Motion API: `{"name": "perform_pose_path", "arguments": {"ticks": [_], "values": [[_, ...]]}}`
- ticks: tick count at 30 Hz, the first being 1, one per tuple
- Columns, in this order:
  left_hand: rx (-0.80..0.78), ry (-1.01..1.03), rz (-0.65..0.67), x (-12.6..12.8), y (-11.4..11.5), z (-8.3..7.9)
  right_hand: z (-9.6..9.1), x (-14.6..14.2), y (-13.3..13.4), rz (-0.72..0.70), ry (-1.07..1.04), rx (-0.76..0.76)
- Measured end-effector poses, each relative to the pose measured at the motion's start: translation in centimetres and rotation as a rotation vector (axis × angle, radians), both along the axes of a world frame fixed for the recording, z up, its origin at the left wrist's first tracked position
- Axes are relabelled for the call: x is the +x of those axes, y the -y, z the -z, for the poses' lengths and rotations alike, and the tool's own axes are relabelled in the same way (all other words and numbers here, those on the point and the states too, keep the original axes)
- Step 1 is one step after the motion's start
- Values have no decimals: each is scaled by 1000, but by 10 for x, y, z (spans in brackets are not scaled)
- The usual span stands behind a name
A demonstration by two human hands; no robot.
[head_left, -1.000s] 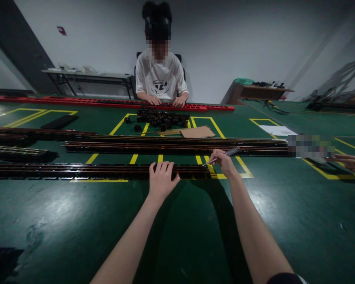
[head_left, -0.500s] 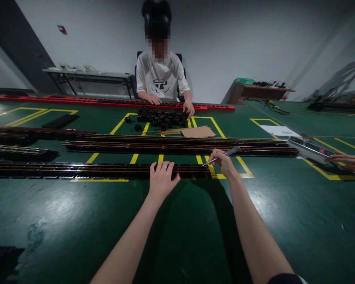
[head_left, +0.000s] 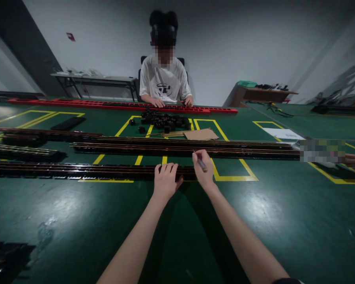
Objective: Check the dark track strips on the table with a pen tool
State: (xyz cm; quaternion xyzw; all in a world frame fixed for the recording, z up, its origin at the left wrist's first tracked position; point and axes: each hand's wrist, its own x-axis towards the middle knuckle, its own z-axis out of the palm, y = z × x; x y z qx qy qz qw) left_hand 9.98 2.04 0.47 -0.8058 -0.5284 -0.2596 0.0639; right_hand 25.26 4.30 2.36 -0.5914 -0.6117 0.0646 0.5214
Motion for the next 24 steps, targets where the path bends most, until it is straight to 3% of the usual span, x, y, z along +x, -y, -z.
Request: {"name": "perform_pose_path", "arguments": {"ticks": [4,8,17,24], "values": [[-1,1,-13,0,0,-1,12,-27,14,-101,343,47],[-5,21,-2,0,-1,0,20,-31,15,-157,506,5],[-1,25,19,-1,0,0,22,-28,10,-45,616,-33],[-66,-7,71,-6,0,-4,20,-33,14,-4,562,-26]]}}
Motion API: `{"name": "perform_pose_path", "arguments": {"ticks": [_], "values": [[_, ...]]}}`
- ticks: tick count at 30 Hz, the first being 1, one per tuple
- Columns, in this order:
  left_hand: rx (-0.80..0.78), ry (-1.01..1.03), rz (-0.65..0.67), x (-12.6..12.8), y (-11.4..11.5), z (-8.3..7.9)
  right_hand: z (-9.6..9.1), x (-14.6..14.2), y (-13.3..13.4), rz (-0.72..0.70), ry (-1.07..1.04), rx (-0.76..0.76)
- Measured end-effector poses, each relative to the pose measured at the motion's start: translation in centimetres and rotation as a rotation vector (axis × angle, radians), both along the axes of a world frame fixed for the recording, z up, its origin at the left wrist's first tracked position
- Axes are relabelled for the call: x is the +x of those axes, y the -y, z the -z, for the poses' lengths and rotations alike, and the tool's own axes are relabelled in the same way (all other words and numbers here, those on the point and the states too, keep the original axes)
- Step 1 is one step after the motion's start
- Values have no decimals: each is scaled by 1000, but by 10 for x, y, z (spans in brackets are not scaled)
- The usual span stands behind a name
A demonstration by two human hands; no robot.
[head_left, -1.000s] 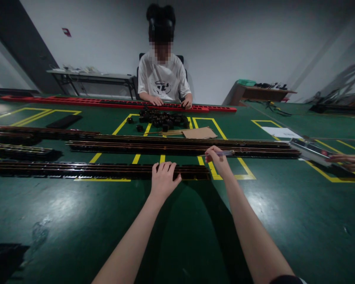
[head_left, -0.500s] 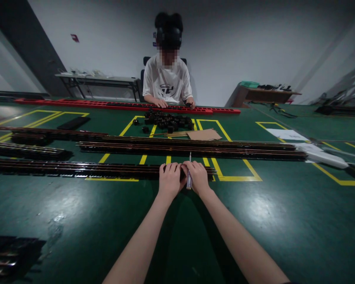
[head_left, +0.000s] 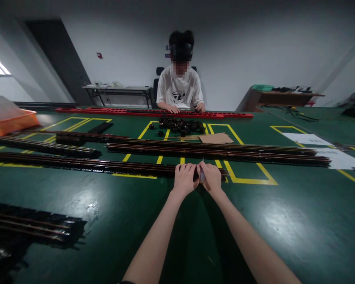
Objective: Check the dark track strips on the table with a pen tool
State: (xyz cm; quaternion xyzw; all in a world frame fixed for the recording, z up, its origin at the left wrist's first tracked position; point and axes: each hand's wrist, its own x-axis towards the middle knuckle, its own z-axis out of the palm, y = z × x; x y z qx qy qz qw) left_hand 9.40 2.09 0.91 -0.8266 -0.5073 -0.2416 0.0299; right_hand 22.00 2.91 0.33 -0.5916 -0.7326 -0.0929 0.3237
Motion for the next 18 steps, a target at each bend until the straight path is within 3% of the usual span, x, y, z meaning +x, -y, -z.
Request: {"name": "perform_pose_path", "arguments": {"ticks": [7,18], "values": [[-96,-19,6,-2,12,-7,0,1,10,70,256,45],[-337,-119,86,-31,34,-27,5,-1,33,-119,328,23]]}}
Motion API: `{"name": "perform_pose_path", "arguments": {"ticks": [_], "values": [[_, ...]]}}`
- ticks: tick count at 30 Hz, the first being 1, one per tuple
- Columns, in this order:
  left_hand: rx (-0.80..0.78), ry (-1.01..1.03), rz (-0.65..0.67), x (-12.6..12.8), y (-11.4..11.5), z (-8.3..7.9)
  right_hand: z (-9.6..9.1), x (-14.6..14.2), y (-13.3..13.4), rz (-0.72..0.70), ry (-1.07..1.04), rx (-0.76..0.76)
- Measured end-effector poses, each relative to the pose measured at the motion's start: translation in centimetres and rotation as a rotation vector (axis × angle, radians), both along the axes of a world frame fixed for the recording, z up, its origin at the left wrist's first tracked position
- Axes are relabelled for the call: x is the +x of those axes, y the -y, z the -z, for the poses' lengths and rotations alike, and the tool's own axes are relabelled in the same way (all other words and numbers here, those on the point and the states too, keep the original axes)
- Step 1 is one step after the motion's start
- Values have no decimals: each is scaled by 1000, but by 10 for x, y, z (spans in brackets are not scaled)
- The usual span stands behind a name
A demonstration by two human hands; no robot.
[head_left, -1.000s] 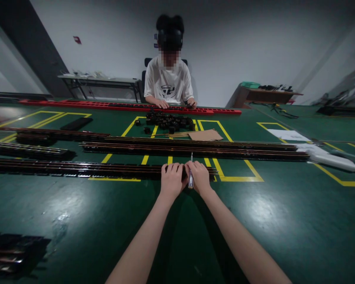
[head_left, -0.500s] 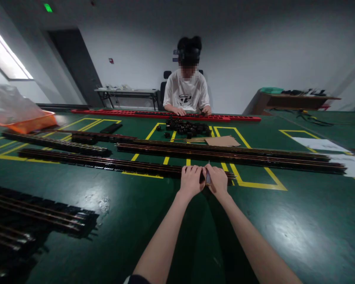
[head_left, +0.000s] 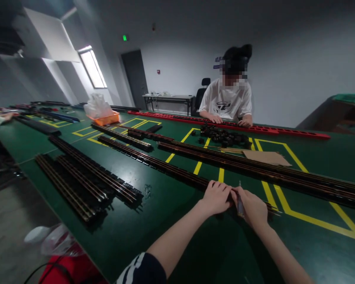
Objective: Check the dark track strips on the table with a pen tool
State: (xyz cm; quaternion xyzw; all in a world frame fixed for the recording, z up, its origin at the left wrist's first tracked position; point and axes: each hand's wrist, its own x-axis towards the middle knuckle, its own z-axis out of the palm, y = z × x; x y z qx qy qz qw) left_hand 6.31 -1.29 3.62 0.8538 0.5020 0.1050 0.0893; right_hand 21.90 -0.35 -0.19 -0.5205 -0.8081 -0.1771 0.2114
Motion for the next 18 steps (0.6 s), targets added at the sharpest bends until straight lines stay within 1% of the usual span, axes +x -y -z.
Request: {"name": "perform_pose_path", "arguments": {"ticks": [5,9,13,18], "values": [[-152,-77,46,-18,-1,-12,-1,-15,3,-66,1,-10],[-143,-129,-1,-39,1,-13,-3,-34,-1,-191,34,-30],[-128,-160,-80,-70,9,-12,-7,-66,-1,-320,60,-74],[-102,-207,-170,-115,24,-13,-12,-118,5,-421,67,-147]]}}
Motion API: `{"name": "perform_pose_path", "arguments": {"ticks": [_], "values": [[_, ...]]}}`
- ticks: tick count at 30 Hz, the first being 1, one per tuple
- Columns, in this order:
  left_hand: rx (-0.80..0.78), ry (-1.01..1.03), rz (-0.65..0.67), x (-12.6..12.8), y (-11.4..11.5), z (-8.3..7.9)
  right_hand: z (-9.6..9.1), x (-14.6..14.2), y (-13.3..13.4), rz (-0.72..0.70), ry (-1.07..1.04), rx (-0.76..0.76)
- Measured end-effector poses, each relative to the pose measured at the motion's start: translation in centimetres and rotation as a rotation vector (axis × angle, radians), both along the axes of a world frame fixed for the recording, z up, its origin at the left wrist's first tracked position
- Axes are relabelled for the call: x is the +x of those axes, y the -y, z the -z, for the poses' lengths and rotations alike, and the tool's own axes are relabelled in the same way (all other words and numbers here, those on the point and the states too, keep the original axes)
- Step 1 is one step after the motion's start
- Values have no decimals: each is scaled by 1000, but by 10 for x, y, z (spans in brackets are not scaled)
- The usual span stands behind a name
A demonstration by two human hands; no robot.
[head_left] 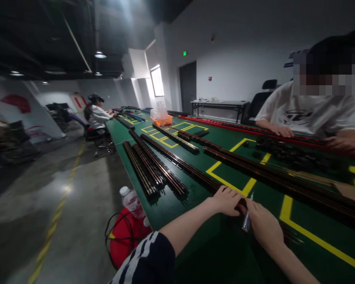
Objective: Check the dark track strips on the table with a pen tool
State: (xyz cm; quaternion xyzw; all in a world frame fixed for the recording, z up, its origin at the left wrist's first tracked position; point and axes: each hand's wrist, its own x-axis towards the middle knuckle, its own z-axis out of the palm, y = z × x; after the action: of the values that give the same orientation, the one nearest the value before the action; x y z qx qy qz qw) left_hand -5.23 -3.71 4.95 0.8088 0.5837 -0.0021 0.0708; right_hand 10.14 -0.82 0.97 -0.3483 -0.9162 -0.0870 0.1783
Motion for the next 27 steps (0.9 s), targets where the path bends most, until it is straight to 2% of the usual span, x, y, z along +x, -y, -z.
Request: {"name": "perform_pose_path", "arguments": {"ticks": [5,8,10,13,16,20,23,27], "values": [[-1,-56,-80,-38,14,-3,-17,-45,9,-39,27,-185],[38,-43,-104,-48,22,-1,-30,-53,14,-57,59,-353],[84,-24,-107,-50,27,3,-32,-49,15,-70,75,-406],[185,-14,-116,-48,31,12,-21,-33,14,-104,73,-377],[285,-24,-110,-46,33,20,-3,-17,11,-68,49,-272],[331,-39,-93,-44,32,24,13,-4,5,-78,51,-274],[300,-53,-84,-46,29,22,15,0,3,-61,33,-309],[254,-54,-59,-54,24,16,6,-6,8,-48,24,-338]]}}
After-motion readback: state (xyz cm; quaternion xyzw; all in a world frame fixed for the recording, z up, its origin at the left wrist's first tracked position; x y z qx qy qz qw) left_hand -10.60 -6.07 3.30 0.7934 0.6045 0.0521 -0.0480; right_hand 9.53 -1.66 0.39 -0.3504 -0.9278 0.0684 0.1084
